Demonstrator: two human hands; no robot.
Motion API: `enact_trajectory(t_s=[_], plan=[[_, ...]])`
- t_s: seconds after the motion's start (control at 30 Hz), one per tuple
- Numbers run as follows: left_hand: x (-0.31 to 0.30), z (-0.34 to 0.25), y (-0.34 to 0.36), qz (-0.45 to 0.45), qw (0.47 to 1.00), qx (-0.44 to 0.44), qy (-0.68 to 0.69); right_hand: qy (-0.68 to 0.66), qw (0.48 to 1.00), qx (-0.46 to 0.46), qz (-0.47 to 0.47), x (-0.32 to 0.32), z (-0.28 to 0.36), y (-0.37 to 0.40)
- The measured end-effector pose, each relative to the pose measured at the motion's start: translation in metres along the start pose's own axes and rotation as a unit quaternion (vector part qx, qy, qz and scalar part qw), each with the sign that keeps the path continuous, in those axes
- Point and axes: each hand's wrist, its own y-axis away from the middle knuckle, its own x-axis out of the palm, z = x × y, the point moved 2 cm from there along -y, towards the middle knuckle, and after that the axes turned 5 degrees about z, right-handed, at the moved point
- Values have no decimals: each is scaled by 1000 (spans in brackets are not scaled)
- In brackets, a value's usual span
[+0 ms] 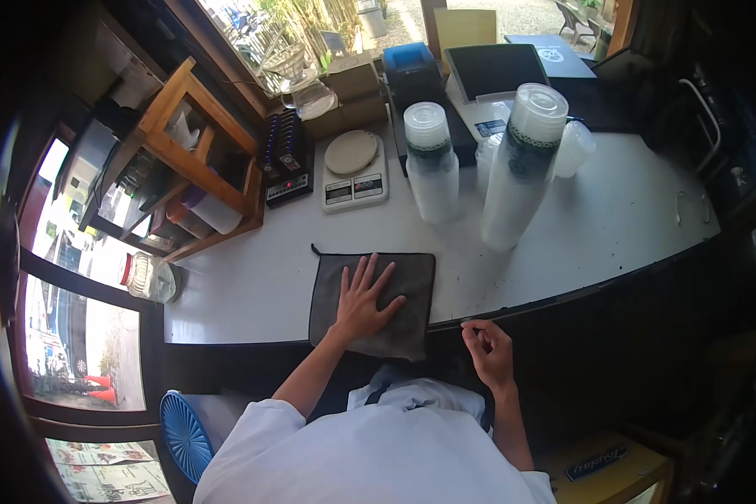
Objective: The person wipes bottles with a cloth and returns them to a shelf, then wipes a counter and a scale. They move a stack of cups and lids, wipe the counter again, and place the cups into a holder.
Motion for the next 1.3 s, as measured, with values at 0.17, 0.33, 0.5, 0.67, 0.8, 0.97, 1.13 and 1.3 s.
enact_trajectory(t_s=[0.17,0.33,0.5,0.67,0.8,0.97,1.13,1.3], plan=[[-18,124,-18,-29,973,-228,11,-2,998,0,-64,-46,-3,5],[6,140,-13,-53,936,-347,-39,-21,994,47,-101,-63,-4,6],[-12,74,-19,-27,997,-78,-10,7,994,44,-99,-53,6,-18],[-21,190,-23,-63,974,-216,38,93,988,11,-120,-64,32,-39],[-31,204,-26,-125,950,-256,127,46,980,-54,-184,-86,32,-67],[-54,119,-50,-280,930,-89,219,120,962,-122,-214,-89,49,-127],[-54,59,-74,-261,922,15,287,263,926,-197,-183,-73,14,-179],[-58,50,-89,-260,956,-60,124,170,960,-156,-158,-53,-4,-191]])
